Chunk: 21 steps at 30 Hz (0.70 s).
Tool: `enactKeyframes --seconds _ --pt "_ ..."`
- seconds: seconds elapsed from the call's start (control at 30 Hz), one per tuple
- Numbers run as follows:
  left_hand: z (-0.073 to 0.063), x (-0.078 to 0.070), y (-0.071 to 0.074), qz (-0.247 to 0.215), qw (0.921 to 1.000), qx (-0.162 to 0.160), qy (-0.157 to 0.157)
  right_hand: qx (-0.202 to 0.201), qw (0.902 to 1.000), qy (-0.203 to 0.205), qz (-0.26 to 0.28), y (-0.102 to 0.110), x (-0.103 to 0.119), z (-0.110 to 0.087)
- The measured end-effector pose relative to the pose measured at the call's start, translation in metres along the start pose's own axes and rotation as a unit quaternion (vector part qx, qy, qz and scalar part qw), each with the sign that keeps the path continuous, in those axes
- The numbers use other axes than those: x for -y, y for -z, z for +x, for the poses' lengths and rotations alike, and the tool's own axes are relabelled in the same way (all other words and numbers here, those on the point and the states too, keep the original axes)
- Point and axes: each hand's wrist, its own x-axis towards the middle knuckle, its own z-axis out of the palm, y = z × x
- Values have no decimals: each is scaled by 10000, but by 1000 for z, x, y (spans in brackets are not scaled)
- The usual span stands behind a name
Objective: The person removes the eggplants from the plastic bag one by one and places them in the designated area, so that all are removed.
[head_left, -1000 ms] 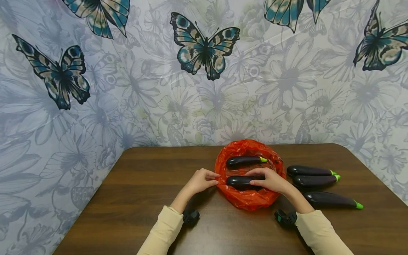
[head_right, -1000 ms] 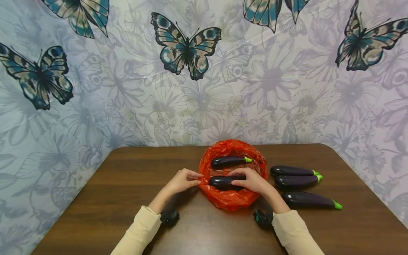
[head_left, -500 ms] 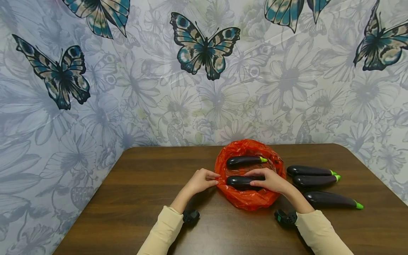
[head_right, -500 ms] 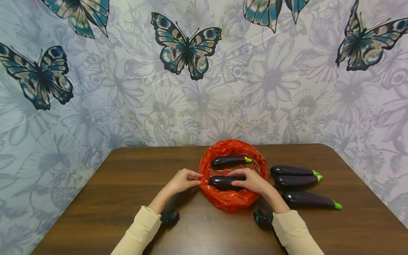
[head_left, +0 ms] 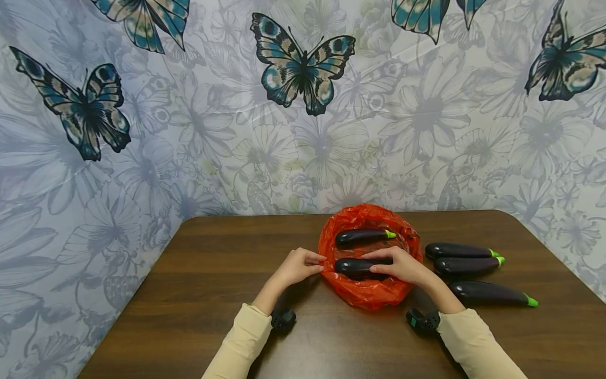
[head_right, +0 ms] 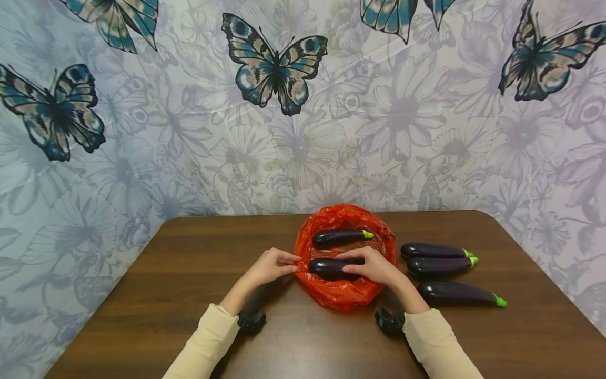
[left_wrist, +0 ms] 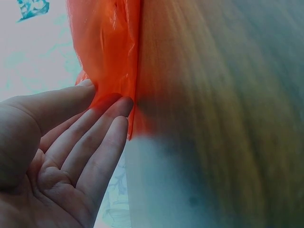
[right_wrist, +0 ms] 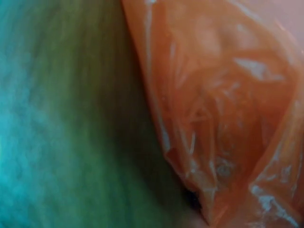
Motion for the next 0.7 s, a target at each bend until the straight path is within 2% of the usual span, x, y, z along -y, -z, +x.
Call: enactKeyframes --seconds 0.13,0.37,0.7 --pt "0 -1 0 3 10000 -4 -14 -160 9999 22 -29 2 1 0" --pt "-1 -2 0 -17 10000 15 -32 -565 9978 303 -138 7 12 -1" --pt "-3 -3 1 24 10000 -41 -64 -692 9972 238 169 12 35 -4"
